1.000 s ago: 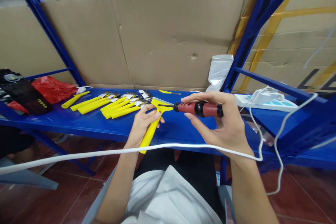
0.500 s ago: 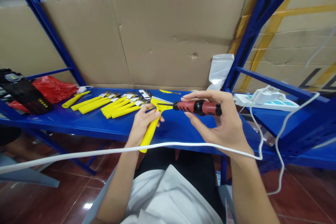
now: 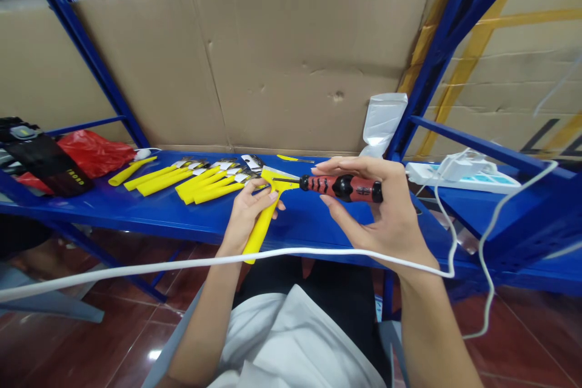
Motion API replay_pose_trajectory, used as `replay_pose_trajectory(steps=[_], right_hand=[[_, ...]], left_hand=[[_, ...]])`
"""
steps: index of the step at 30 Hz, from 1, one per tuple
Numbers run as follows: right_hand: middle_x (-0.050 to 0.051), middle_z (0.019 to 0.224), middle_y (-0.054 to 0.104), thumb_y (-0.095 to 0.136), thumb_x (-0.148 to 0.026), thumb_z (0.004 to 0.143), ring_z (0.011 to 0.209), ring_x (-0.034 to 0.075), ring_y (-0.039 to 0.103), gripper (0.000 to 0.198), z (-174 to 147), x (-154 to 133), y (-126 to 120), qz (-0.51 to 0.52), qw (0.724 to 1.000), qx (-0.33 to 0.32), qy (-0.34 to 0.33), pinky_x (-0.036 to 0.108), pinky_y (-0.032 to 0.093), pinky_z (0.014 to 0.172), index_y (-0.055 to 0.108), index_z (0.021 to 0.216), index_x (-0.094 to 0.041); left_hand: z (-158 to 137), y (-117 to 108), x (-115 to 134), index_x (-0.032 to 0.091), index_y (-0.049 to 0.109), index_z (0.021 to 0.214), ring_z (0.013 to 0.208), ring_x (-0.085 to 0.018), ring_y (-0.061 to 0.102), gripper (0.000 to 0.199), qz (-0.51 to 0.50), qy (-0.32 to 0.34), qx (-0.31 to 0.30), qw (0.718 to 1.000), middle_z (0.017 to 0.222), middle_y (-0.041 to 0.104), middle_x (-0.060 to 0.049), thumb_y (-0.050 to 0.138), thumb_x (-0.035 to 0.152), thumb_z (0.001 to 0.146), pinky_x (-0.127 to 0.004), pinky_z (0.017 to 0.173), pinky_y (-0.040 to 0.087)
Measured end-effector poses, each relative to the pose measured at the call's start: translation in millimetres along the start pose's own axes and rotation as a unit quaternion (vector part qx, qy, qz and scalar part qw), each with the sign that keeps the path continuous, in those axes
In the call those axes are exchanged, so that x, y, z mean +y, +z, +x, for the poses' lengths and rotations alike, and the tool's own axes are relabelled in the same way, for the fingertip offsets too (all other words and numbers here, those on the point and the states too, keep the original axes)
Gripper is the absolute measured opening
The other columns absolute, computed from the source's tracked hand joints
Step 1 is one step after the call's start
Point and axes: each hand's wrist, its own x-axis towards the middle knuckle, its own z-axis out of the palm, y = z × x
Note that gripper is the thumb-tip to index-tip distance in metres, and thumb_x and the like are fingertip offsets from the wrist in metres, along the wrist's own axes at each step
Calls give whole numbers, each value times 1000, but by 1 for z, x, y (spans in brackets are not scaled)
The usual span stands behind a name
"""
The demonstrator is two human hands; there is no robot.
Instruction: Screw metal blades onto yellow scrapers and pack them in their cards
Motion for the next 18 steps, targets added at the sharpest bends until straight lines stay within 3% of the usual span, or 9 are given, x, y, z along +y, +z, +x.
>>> replay_pose_trajectory(steps=[7,13,18], right_hand=[[12,115,85,98,-25,87,102,35,87,45,-1,5,-4,-100,994,31,-18,53,72,83,76,126,-26],[9,121,83,99,-16,82,108,37,86,69,-1,10,-5,-74,996,37,-31,59,72,94,66,142,-32],[8,128,78,87,-5,85,120,35,82,65,5,3,-5,2,999,-23,-28,62,69,106,62,138,-33]], left_hand=[[-1,1,2,23,57,113,73,-19,80,62,1,5,-1,1000,92,81,-3,103,38,74,-22,59,55],[-2,1,1,22,57,113,72,-17,79,59,-5,9,-3,1000,88,80,-1,102,36,76,-21,58,55],[0,0,-2,23,58,113,74,-19,81,58,0,10,7,1000,86,78,0,101,37,78,-22,59,55]])
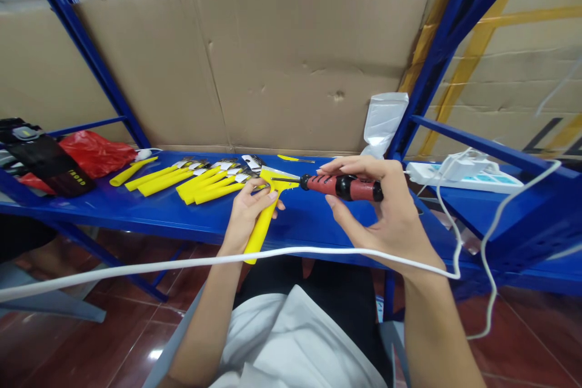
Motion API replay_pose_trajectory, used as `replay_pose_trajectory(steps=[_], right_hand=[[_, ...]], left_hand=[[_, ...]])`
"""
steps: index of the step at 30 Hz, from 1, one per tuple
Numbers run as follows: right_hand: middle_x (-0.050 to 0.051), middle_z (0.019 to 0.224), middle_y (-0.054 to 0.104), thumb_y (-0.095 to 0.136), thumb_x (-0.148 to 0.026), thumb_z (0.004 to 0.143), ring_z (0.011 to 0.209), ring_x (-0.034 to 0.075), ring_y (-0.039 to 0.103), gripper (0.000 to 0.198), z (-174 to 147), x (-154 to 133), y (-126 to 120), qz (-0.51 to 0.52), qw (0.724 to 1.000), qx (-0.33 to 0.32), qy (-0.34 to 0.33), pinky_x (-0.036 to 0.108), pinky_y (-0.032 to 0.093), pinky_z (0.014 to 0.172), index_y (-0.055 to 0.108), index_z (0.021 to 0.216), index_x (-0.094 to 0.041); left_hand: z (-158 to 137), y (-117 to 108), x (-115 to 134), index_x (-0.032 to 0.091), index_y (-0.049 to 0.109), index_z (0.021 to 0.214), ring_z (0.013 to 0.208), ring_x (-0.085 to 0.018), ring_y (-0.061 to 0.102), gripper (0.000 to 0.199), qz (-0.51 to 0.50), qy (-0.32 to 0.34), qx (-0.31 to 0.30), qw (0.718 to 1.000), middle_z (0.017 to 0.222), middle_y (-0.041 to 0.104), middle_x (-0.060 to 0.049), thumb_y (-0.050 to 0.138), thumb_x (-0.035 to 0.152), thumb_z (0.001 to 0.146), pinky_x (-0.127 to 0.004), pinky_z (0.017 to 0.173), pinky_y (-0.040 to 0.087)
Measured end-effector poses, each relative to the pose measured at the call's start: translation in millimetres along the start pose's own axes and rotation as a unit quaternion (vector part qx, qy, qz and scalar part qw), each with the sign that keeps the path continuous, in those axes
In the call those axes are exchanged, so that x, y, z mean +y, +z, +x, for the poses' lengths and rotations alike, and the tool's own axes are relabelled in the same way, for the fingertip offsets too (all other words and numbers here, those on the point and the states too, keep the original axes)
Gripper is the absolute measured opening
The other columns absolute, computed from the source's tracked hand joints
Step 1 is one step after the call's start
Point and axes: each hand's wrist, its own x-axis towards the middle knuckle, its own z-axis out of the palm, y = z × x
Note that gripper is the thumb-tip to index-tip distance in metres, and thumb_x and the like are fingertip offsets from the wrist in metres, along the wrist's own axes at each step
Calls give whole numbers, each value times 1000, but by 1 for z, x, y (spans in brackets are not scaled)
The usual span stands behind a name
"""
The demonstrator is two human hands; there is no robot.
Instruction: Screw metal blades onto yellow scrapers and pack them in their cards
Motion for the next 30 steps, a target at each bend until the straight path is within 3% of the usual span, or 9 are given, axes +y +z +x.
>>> replay_pose_trajectory(steps=[6,10,13,15,19,22,28,30], right_hand=[[7,123,82,90,-13,87,113,35,84,58,-3,3,-3,-68,998,18,-5,55,70,97,66,136,-33],[5,113,83,98,-28,86,95,31,85,51,-4,6,-5,-161,985,55,-30,45,69,79,72,131,-32],[4,107,81,100,-33,85,87,29,83,50,-4,7,-5,-175,982,67,-32,41,67,67,72,127,-32],[5,111,79,99,-31,86,92,31,84,54,-4,8,-5,-152,986,63,-15,45,69,73,69,130,-32],[8,128,77,95,-17,83,118,36,83,67,-4,8,-5,-57,998,11,19,60,69,102,60,138,-34],[8,128,78,94,-15,83,120,37,82,65,-5,10,-7,-51,998,10,18,60,69,104,62,136,-34],[4,109,78,103,-33,82,88,27,83,58,-7,13,-7,-168,984,58,-22,39,72,68,71,130,-32],[4,106,77,103,-35,81,84,26,83,57,-7,13,-7,-178,981,71,-22,37,72,64,71,128,-31]], left_hand=[[0,0,-1,23,57,112,74,-20,81,59,9,6,5,1000,88,78,0,101,39,77,-23,59,55],[-1,2,2,23,57,111,72,-18,80,59,8,9,4,1000,89,79,-1,102,38,76,-22,58,55],[-2,3,3,23,56,109,71,-18,79,60,10,10,1,1000,91,80,-2,102,38,74,-22,57,55],[-2,4,4,23,56,109,71,-18,80,60,11,10,1,1000,91,81,-3,102,39,73,-22,57,55],[-2,3,3,23,57,109,72,-19,80,60,16,10,6,1000,91,80,-3,102,39,74,-22,57,55],[-1,3,3,23,57,109,72,-19,80,59,18,11,5,1000,90,80,-2,102,40,75,-22,58,56],[-2,3,3,23,57,109,72,-19,80,60,19,11,7,1000,91,80,-2,102,40,74,-23,58,55],[-3,4,4,23,57,109,72,-19,80,59,20,10,4,1000,93,80,-3,102,40,74,-23,58,55]])
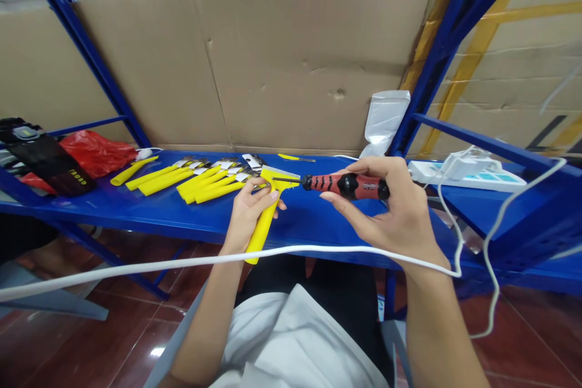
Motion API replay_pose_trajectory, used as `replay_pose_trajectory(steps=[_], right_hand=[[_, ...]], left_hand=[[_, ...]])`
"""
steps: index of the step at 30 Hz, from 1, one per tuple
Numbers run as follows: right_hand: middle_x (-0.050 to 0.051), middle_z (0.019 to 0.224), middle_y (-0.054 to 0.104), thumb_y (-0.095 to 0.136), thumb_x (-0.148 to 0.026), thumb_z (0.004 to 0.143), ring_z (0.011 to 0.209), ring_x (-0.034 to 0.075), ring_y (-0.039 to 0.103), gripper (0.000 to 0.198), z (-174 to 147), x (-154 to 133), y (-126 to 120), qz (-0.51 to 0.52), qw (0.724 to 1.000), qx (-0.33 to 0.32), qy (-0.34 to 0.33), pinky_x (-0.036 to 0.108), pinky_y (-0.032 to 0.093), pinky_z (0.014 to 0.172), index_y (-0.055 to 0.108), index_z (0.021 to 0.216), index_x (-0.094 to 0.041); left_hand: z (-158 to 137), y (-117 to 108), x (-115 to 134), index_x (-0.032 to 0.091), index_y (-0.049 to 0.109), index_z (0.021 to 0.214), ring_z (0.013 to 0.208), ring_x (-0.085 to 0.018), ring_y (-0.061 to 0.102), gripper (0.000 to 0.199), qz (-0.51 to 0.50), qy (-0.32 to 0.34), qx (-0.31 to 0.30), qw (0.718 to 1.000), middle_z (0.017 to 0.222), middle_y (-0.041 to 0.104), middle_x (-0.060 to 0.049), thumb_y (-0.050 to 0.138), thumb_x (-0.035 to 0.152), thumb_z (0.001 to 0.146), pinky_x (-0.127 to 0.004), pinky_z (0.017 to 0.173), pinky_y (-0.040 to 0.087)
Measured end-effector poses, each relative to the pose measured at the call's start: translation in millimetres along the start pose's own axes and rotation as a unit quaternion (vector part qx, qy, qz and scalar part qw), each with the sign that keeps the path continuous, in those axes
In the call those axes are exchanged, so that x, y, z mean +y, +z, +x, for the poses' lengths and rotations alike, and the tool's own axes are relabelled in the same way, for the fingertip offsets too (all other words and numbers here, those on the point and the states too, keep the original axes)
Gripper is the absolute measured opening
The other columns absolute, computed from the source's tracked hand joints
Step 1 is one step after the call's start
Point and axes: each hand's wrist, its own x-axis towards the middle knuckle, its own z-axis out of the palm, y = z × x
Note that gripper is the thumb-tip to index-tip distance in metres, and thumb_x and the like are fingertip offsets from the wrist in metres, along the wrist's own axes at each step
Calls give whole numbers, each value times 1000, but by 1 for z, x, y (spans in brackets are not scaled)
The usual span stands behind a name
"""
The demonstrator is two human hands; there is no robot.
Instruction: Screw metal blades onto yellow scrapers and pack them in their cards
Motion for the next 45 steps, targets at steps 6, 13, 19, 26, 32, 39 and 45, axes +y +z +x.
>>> replay_pose_trajectory(steps=[6,13,19,26,32,39,45], right_hand=[[10,127,79,97,-18,82,115,32,83,70,4,-8,1,100,991,-55,71,44,73,80,58,139,-30],[9,128,80,94,-8,83,119,34,84,64,5,-12,4,155,986,-44,46,55,71,98,63,135,-30],[6,119,84,102,-17,78,110,37,85,63,5,-4,9,104,994,8,-13,56,70,95,70,131,-32],[7,127,80,95,-17,84,116,39,83,65,3,-9,7,133,989,-38,43,66,70,102,66,139,-36],[5,123,81,95,-16,84,112,37,84,61,3,-6,5,143,988,-38,35,63,72,99,69,135,-36],[4,119,82,96,-20,86,108,35,85,56,-1,-3,5,80,996,-19,27,54,72,88,72,135,-36],[7,131,77,90,-12,87,126,37,79,62,5,-6,4,143,987,-65,25,59,70,103,67,141,-35]], left_hand=[[0,1,1,23,57,108,71,-18,80,60,0,2,1,1000,94,81,-3,102,41,74,-22,57,56],[0,1,1,22,57,108,71,-18,80,58,6,2,-6,1000,90,79,-1,102,42,76,-22,57,56],[1,-3,-3,23,57,111,75,-20,82,56,14,1,-23,1000,96,80,-3,100,42,80,-24,59,56],[0,-1,-1,23,55,109,73,-19,81,56,10,7,-15,1000,94,80,-1,100,40,81,-23,58,56],[0,1,-2,23,55,109,71,-18,81,56,14,13,-12,1000,92,80,-1,99,41,80,-22,57,56],[1,1,-4,23,53,110,70,-18,81,58,17,16,-16,1000,93,79,0,99,42,79,-22,56,56],[1,1,-5,23,52,108,72,-19,82,58,26,21,-15,999,91,79,0,98,43,80,-22,55,55]])
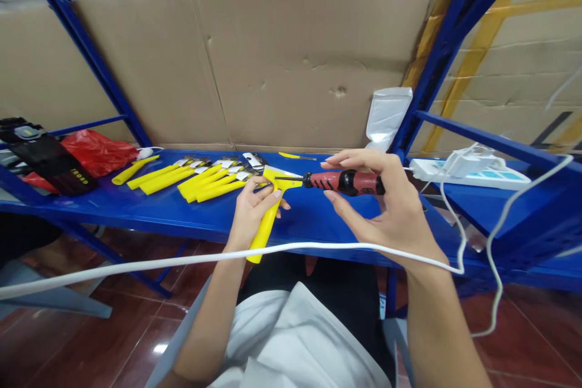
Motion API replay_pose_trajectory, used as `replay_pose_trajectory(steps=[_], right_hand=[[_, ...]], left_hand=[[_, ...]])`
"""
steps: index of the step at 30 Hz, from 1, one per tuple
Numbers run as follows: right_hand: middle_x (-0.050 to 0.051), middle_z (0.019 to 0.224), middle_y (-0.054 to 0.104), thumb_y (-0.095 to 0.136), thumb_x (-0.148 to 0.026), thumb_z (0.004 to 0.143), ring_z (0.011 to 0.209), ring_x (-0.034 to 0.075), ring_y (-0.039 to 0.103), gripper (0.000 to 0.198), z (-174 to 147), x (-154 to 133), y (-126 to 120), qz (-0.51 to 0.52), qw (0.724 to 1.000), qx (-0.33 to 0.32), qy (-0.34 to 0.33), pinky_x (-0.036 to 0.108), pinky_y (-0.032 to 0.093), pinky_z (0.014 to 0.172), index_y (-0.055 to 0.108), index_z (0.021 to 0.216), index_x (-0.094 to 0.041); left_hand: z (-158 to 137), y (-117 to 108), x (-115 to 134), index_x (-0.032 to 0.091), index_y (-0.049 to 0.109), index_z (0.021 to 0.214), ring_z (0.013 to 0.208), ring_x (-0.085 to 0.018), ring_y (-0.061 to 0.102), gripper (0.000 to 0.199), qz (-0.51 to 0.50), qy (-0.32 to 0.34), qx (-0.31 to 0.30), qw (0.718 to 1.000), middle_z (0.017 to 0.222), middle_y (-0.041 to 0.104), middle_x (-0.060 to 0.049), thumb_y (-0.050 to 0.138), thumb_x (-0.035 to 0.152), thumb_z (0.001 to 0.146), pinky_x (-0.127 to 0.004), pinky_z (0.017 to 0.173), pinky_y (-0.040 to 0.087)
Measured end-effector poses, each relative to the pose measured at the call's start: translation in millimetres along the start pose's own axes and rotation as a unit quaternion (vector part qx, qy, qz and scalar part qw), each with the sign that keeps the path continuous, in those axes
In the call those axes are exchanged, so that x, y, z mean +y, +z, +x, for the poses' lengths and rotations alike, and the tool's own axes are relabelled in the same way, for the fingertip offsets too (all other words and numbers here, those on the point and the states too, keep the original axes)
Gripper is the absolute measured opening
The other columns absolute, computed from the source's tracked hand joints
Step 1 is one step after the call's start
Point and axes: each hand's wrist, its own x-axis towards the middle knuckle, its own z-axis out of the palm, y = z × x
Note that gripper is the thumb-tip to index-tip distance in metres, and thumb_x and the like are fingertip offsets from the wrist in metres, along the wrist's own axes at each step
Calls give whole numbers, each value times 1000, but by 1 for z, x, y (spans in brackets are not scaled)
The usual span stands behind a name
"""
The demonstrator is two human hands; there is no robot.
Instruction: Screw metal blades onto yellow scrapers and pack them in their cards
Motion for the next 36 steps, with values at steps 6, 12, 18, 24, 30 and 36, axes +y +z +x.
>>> replay_pose_trajectory(steps=[6,12,18,24,30,36], right_hand=[[5,124,80,94,-9,85,118,34,83,61,-1,0,2,19,1000,15,-8,56,72,102,70,135,-34],[5,118,82,98,-16,84,111,34,85,57,-3,-2,3,-26,999,45,4,48,76,85,72,131,-34],[7,133,78,91,-14,88,124,35,81,62,-1,0,0,9,1000,-2,6,57,73,101,66,140,-35],[8,127,81,94,-14,86,115,33,84,57,-1,-3,1,-14,1000,2,5,49,75,92,70,135,-29],[6,118,83,98,-24,85,103,31,86,53,-3,-2,2,-84,996,38,-8,42,73,76,75,132,-29],[6,116,83,97,-28,89,97,31,86,46,-2,-4,1,-113,993,35,-5,44,73,77,75,130,-30]], left_hand=[[-1,-1,-2,23,52,110,72,-19,82,57,3,2,-6,1000,96,81,-2,98,42,81,-22,56,56],[-1,-1,-3,24,51,110,70,-18,81,58,13,3,-13,1000,96,80,-1,98,42,81,-22,56,55],[-2,0,-3,24,50,111,71,-19,81,59,24,6,-4,1000,97,80,-2,97,46,82,-22,56,54],[-2,0,-7,23,51,110,71,-19,81,57,37,7,-7,999,95,79,-2,96,48,85,-23,56,56],[-2,1,-9,23,50,113,71,-19,82,58,47,4,-7,999,94,77,-1,94,50,87,-23,57,56],[-3,2,-8,23,49,114,75,-19,83,54,64,4,-21,998,94,75,1,91,50,91,-23,59,57]])
